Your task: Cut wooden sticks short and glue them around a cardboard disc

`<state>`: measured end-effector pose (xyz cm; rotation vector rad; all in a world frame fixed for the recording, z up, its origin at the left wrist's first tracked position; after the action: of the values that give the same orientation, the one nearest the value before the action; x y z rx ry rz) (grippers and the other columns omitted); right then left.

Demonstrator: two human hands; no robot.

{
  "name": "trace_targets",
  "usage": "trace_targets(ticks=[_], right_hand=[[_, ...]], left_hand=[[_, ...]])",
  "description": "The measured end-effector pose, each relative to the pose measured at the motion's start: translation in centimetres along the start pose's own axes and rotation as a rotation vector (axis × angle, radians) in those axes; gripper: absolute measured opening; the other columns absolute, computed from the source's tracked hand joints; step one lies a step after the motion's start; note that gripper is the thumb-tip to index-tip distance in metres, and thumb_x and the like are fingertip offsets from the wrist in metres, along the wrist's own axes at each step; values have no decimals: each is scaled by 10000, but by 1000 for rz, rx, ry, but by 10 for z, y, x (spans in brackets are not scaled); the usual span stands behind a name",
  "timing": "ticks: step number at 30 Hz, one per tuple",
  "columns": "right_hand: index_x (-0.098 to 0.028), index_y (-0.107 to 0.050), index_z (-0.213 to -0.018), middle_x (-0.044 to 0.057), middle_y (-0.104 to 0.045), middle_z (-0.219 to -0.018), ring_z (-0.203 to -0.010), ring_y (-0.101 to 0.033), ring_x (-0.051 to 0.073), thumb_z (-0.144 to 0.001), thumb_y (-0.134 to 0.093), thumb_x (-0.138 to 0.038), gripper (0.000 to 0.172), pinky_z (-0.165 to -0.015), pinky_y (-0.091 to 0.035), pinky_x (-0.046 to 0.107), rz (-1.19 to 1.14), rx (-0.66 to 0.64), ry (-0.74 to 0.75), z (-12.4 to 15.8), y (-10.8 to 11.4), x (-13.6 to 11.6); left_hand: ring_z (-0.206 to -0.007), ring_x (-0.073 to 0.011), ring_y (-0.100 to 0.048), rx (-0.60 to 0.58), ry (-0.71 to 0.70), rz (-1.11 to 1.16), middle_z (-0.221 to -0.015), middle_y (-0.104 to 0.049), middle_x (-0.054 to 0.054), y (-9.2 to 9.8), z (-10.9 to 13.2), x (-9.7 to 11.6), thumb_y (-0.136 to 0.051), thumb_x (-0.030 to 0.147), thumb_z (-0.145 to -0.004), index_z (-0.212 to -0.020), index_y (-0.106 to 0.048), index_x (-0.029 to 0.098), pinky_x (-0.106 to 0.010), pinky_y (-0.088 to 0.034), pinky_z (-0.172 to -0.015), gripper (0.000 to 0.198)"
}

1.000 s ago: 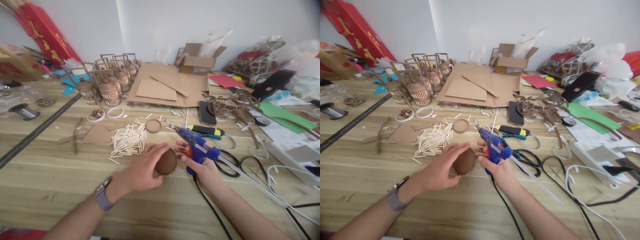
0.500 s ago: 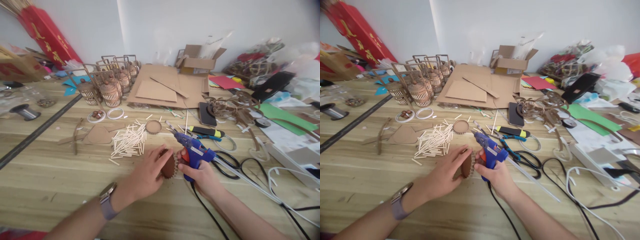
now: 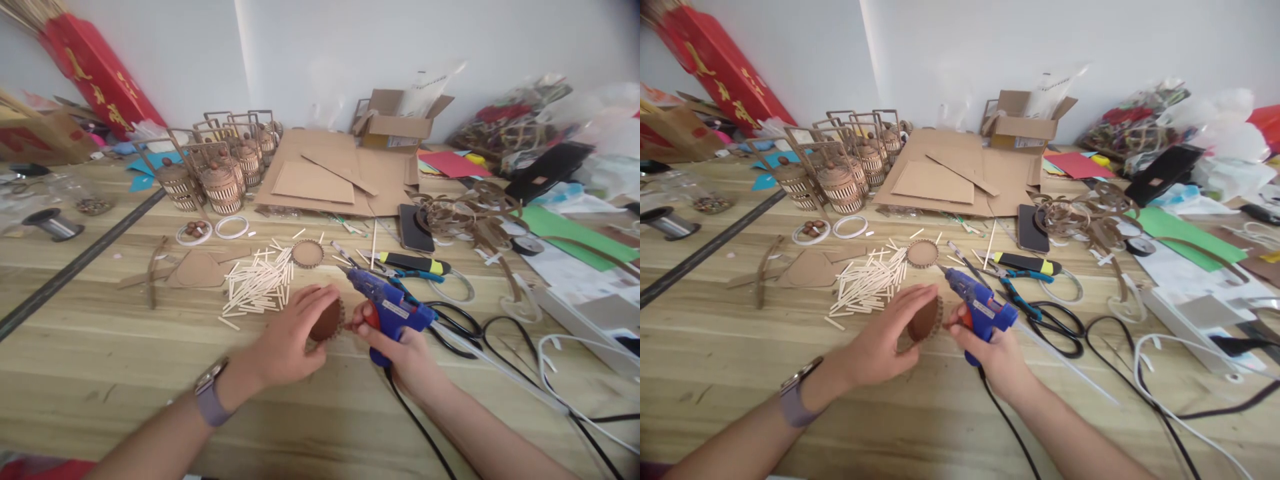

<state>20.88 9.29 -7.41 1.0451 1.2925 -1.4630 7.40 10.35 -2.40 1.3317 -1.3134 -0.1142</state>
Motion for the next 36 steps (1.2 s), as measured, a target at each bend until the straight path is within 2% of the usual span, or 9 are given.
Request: trace_targets(ticks=[4,6,11,18,20,23,26,31,36], right_hand=[[-238,-633,-779,-2,-591,-809,-778,-586,168,-699,-794,-348,211,-798,-508,325,-66,88,38,-6,13,-9],[-224,-632,-751,10,-583,-813,-763,-577,170,-692,-796,-364,223,-782,-520,330,-62,94,48,-8,15,-11],[-212,-645,-730,10,-581,-744,-738,-575,172,-741,-749,-439,250,-766,-518,326,-20,26,57,-10,13,-9],[-214,-682,-794,27,-634,-754,-724,-599,187,-717,-755,-495,300,-748,-504,332,90,48,43,-11,20,-9],[-209,-679,-786,28,-637,-741,-725,-598,187,-726,-747,-500,305,-746,-495,328,106,40,40,-11,19,-9],[-203,-673,-789,29,-644,-745,-735,-601,186,-740,-737,-498,306,-746,-478,320,124,26,33,-11,18,-7],[-203,-668,-794,26,-644,-749,-744,-598,184,-756,-725,-495,300,-754,-465,315,143,17,31,-12,18,-6],[-202,-664,-790,28,-639,-739,-722,-593,186,-737,-733,-507,317,-746,-468,329,130,38,38,-12,21,-8],[-198,-663,-782,31,-639,-736,-728,-592,192,-738,-728,-511,322,-736,-465,331,149,42,30,-12,20,-6]], left_hand=[[-1473,-264,-162,-201,-22,-149,-1577,-279,-58,-17,2,-12,-460,-24,-685,-1505,-202,262,-571,-122,-1192,906],[-1474,-289,-143,-174,10,-178,-1575,-275,-91,-14,1,-19,-523,51,-740,-1502,-217,235,-568,-154,-1187,841],[-1375,-362,-335,-86,172,-261,-1489,-396,-180,-12,-2,-37,-732,340,-749,-1445,-334,176,-572,-313,-1121,819],[-1429,-293,-268,-113,70,-276,-1534,-330,-156,-15,-1,-34,-525,50,-769,-1442,-331,165,-542,-214,-1179,709],[-1439,-343,-216,-86,92,-307,-1538,-309,-172,-10,-2,-35,-590,118,-765,-1436,-342,142,-570,-208,-1170,716],[-1340,-405,-342,-12,203,-363,-1448,-420,-208,-3,-4,-44,-722,325,-731,-1402,-391,98,-584,-314,-1106,782],[-1248,-360,-446,-16,197,-365,-1357,-517,-177,-5,-5,-44,-679,284,-761,-1370,-430,111,-551,-371,-1070,681],[-1432,-302,-236,-88,-13,-307,-1512,-377,-117,-9,-3,-22,-505,41,-741,-1409,-372,168,-551,-173,-1183,693],[-1333,-392,-355,118,223,-450,-1460,-422,-181,14,-3,-41,-674,388,-795,-1343,-441,151,-583,-317,-1086,641]])
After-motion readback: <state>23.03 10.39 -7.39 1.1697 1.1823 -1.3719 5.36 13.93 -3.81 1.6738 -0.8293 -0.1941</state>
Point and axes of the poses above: each hand's wrist, its own z-axis away from the middle knuckle, its own y-axis out of the back of the hand, x = y × z, the point moved 10 cm from there along -z, towards the middle knuckle
